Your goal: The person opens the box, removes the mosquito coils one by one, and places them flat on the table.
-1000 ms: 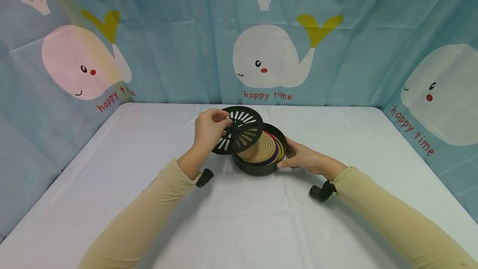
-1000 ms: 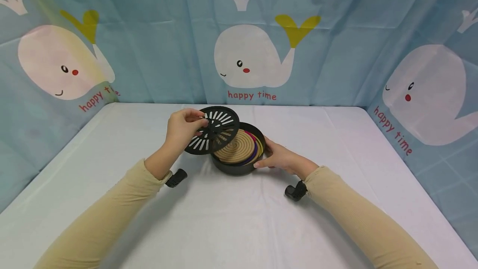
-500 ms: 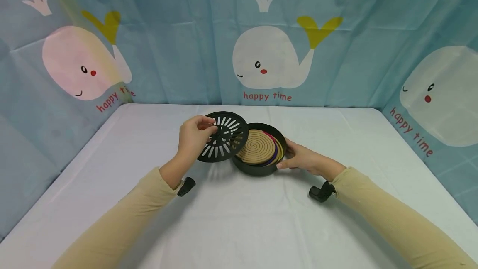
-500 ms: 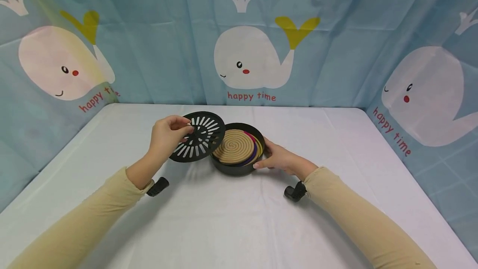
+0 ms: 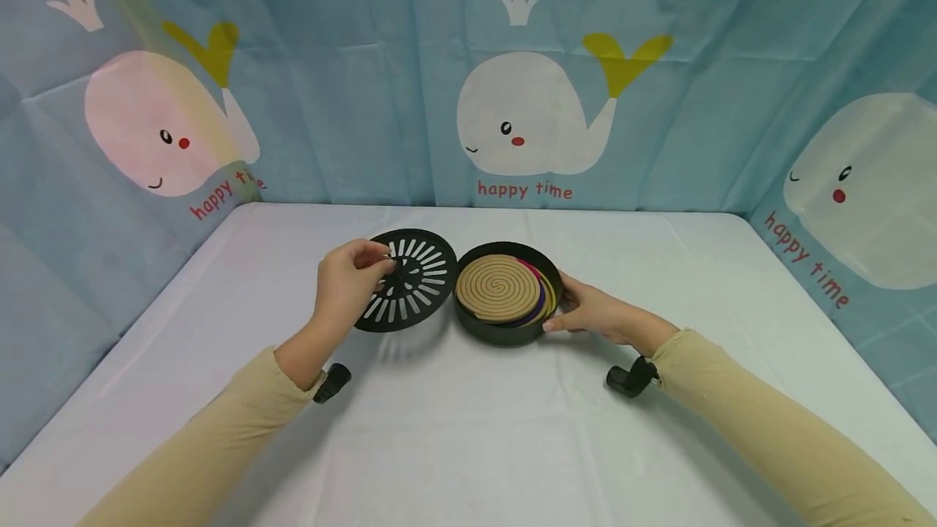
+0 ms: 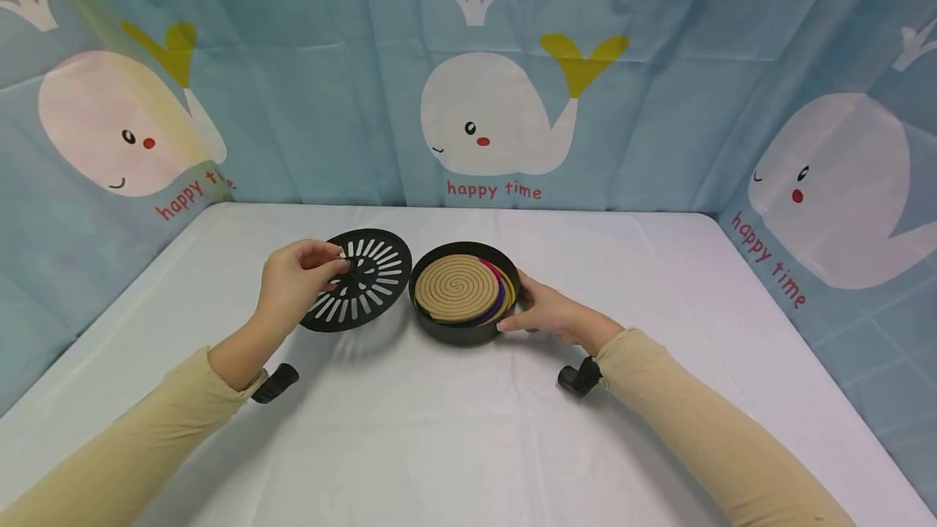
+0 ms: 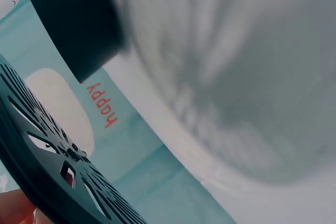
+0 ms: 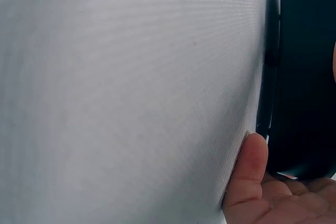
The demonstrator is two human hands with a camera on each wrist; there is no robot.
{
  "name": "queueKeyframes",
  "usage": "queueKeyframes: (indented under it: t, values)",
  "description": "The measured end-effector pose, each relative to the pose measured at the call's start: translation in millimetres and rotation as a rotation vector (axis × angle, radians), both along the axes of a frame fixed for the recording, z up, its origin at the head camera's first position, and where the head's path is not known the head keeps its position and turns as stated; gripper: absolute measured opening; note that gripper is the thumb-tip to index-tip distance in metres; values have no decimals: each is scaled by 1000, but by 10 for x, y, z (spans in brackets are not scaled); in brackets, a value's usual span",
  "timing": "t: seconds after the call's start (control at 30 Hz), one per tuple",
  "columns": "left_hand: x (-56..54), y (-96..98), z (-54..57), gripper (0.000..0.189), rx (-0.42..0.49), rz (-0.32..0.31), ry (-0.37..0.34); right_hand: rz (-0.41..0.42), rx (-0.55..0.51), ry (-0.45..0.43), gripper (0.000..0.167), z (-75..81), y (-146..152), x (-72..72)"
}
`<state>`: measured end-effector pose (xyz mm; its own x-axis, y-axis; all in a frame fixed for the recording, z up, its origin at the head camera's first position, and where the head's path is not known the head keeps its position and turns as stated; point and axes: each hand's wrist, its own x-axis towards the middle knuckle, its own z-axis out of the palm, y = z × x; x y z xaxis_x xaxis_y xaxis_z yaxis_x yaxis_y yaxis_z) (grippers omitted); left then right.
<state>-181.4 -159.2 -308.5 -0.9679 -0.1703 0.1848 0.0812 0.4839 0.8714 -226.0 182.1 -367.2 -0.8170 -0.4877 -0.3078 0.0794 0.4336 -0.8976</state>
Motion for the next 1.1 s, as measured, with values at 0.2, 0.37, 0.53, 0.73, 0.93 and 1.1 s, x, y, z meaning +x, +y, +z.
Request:
queueKeyframes:
  t: [0.2, 0.37, 0.53, 0.73, 0.93, 1.1]
  values:
    - [36, -124, -67, 17, -32, 12, -23, 3, -3, 2, 108, -11, -1, 11]
    - [37, -229, -131, 18, -72, 16, -21, 8, -10, 9, 108, -3, -6, 20]
    - [38, -319, -187, 18, -85, 23, -29, 6, -4, 5, 107, -3, -14, 18]
    - [45, -388, -199, 16, -98, 15, -60, 16, -5, 13, 107, -11, -21, 5]
    - [23, -453, -224, 14, -138, -5, -96, 5, -4, 12, 107, -7, -10, 2]
    - [-12, -527, -251, 14, -162, -36, -106, 4, 7, 10, 108, 8, -11, 4]
